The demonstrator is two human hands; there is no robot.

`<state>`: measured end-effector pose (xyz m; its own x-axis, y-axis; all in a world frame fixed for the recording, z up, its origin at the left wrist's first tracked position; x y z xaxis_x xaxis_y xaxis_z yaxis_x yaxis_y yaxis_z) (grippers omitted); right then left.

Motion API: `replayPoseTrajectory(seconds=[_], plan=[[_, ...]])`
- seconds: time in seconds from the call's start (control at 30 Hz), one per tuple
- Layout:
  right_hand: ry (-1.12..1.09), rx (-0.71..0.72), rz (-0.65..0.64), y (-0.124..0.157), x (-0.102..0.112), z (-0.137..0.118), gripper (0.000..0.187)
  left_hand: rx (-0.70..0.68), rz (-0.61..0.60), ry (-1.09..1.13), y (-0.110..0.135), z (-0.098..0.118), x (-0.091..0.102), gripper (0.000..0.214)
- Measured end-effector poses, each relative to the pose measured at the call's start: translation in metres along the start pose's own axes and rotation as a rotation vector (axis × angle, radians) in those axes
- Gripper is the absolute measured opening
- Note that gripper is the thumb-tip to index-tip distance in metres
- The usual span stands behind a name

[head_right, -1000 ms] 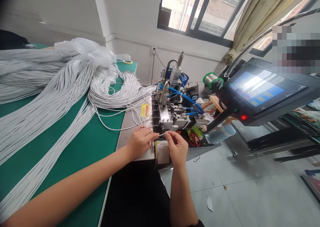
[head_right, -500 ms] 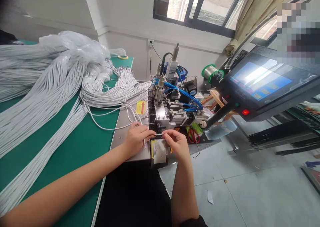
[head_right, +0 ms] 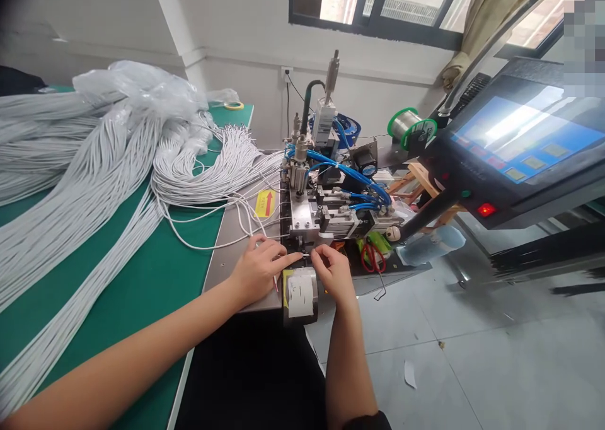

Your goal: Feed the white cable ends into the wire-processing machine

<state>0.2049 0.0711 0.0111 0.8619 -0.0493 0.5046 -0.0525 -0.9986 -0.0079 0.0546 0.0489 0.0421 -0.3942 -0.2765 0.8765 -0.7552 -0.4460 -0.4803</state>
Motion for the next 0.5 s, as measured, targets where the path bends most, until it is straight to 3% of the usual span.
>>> replayPoseTrajectory(seconds=[0.3,0.5], plan=[[-0.472,-0.155,-0.183,-0.011,-0.027,0.035,0.034,0.002,-0.103,-0.088,-0.002,0.005,-0.004,0.044],[-0.519,-0.119,-0.255,-0.009,-0.03,0.035,0.031,-0.023,-0.168,-0.134,-0.005,0.009,-0.007,0.05]])
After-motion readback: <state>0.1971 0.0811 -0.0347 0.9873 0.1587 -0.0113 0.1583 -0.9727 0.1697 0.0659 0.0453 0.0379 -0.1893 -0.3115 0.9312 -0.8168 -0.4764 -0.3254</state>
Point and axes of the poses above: each hand's wrist, its own y-axis away from the middle knuckle, its own x-axis out of the back of the hand, z = x × y, the point moved 8 cm from there along -y, towards the middle knuckle, and after that the axes turned 14 degrees about -x, right-handed, at the moved point
